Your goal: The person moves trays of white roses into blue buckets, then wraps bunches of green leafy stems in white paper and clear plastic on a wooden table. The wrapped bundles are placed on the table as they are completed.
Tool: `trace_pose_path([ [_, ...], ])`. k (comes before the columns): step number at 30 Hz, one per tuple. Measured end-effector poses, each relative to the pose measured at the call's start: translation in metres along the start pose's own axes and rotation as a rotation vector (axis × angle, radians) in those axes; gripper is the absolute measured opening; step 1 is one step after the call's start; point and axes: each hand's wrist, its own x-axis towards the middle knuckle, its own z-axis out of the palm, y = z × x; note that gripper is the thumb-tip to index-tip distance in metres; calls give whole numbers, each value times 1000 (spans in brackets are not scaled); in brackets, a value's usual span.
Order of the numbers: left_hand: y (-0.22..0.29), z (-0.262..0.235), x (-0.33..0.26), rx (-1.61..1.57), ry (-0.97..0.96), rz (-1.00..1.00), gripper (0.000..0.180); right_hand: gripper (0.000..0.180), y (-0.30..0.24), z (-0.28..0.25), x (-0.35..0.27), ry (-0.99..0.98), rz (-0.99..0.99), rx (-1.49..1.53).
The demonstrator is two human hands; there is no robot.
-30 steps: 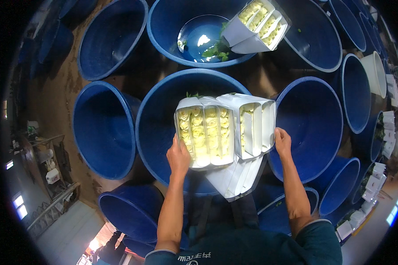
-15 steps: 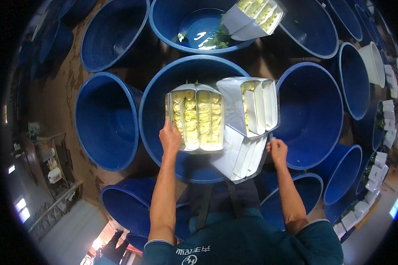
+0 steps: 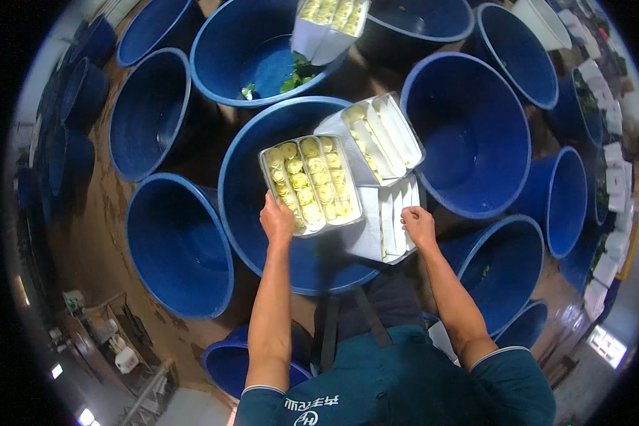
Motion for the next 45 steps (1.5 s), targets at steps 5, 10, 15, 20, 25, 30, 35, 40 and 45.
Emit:
trace_pose_path([
  [5, 1, -1, -1, 28, -2, -44, 28, 35, -11, -2, 2, 141, -316, -124],
  [10, 4, -1, -1, 8, 14, -33, 22, 51, -43, -4, 46, 34, -492, -344],
  [15, -2, 0, 3, -28, 16, -15, 21, 54, -38, 9, 69, -171, -380, -465],
  [20, -9, 2, 6, 7, 22, 6, 22, 44, -25, 1, 84, -62, -571, -454],
  [25, -11, 4, 7, -18, 40, 50, 22, 39, -19, -11, 79, 85, -444, -271],
  [30, -14, 4, 6, -30, 10, -2, 23, 44, -16, -6, 72, 62, -340, -269],
  [35, -14, 4, 6, -31, 11, 30, 25, 43, -16, 3, 79, -53, -191, -59],
  [40, -12, 3, 7, -9, 8, 33, 26, 52, -21, 4, 63, 32, -287, 17],
  [45, -11, 3, 9, -15, 14, 11, 26, 55, -30, -5, 59, -77, -340, -182],
])
